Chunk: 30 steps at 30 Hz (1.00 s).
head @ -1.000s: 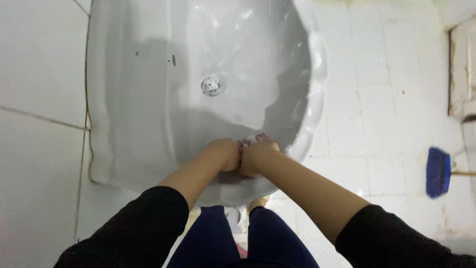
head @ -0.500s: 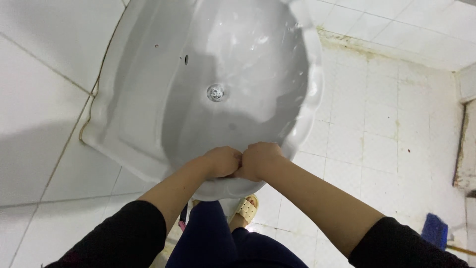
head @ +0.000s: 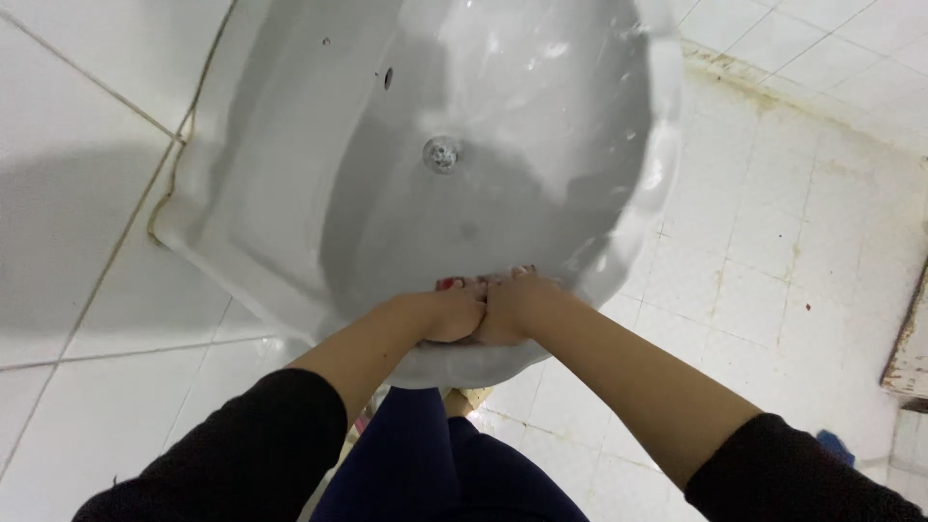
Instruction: Washing a small piece of cloth by hand in a sink with soap.
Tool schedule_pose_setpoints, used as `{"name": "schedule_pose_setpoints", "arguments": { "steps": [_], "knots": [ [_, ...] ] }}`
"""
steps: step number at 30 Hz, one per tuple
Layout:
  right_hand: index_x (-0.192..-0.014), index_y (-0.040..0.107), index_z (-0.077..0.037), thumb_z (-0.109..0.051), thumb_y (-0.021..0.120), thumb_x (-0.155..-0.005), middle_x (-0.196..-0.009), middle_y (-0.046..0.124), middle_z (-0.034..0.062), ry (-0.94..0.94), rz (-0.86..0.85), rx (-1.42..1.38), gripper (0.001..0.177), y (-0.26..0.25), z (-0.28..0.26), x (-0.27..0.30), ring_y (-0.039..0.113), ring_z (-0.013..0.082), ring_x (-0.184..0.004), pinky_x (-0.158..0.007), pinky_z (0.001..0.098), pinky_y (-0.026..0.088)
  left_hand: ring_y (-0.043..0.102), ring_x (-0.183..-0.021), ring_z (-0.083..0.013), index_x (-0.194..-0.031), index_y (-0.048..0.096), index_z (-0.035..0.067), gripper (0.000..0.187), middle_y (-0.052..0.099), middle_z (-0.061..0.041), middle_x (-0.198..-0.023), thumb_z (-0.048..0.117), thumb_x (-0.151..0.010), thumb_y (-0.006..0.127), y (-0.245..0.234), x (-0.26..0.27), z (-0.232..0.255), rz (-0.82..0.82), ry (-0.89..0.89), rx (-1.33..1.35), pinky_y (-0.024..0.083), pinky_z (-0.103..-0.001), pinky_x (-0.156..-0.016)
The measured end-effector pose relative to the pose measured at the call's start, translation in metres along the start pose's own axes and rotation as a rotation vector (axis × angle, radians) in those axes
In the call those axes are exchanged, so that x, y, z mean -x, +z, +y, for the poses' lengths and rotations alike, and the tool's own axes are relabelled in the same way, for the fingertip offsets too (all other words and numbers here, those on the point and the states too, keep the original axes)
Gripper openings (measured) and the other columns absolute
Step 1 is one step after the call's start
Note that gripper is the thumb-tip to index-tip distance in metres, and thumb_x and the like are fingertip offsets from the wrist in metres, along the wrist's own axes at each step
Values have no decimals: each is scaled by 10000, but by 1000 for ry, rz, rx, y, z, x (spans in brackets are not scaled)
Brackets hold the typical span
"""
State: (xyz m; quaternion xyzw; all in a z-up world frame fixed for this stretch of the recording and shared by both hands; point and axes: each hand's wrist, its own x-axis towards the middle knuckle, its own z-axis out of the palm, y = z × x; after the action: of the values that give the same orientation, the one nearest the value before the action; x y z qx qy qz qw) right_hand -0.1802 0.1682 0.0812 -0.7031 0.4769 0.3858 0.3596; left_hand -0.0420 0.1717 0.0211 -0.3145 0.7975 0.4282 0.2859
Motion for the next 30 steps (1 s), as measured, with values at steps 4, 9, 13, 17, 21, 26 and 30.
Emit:
{"name": "schedule_pose_setpoints", "arguments": {
  "steps": [4, 9, 13, 17, 21, 26, 30],
  "knots": [
    [-1632, 89, -25, -662, 516, -919, -1680, 124, 244, -45, 44, 6, 1048, 8, 4, -41, 68, 444, -1558, -1259, 559, 61, 36, -1589, -374, -1559, 343, -21, 511, 68, -205, -1716, 220, -1111, 395, 1, -21, -26, -5, 18, -109, 113, -457, -1290],
    [-1622, 109, -48, -843, 601, -777, -1694, 48, 239, -29, 110, -93, 1261, -26, 12, -28, 18, 416, -1572, -1275, 487, 63, 63, -1579, -248, -1630, 116, 108, 782, -24, -90, -1721, 105, -966, 527, -60, 4, -3, -58, -307, 20, 204, -386, -1255],
    [-1613, 101, -56, -854, 620, -742, -1694, 30, 204, -4, 138, -161, 1290, -31, 27, -55, 43, 367, -1572, -1261, 450, 135, 119, -1580, -217, -1634, 139, 104, 693, 34, -57, -1729, 158, -1024, 462, -64, -13, -20, 48, -328, -103, 302, -391, -1221],
    [-1611, 142, -44, -835, 635, -756, -1689, 46, 230, -31, 218, -208, 1265, -39, 42, -82, 64, 394, -1564, -1255, 447, 172, 134, -1560, -232, -1633, 150, 122, 653, 50, -51, -1713, 137, -1042, 428, -56, -56, -59, 176, -307, -160, 306, -394, -1218],
    [-1611, 121, -29, -855, 621, -761, -1685, 29, 235, -20, 213, -151, 1287, -64, 50, -100, 45, 403, -1564, -1254, 457, 165, 73, -1581, -221, -1630, 125, 139, 699, -13, -18, -1731, 109, -1019, 464, -105, -55, -56, 31, -347, -136, 325, -406, -1198],
    [-1621, 53, -45, -843, 646, -741, -1689, -32, 231, 39, 193, -155, 1328, -88, 60, -118, 2, 393, -1561, -1252, 461, 149, 82, -1555, -254, -1630, 104, 98, 724, 5, -92, -1710, 217, -1031, 493, -122, -74, -75, 86, -301, -372, 272, -411, -1218],
    [-1617, 27, -50, -809, 663, -744, -1692, -53, 214, 51, 215, -153, 1321, -99, 69, -130, -34, 393, -1565, -1248, 461, 168, 82, -1574, -212, -1634, 112, 142, 816, 13, -47, -1717, 255, -976, 581, -129, -90, -84, 157, -348, -326, 283, -391, -1212]
  ]
}}
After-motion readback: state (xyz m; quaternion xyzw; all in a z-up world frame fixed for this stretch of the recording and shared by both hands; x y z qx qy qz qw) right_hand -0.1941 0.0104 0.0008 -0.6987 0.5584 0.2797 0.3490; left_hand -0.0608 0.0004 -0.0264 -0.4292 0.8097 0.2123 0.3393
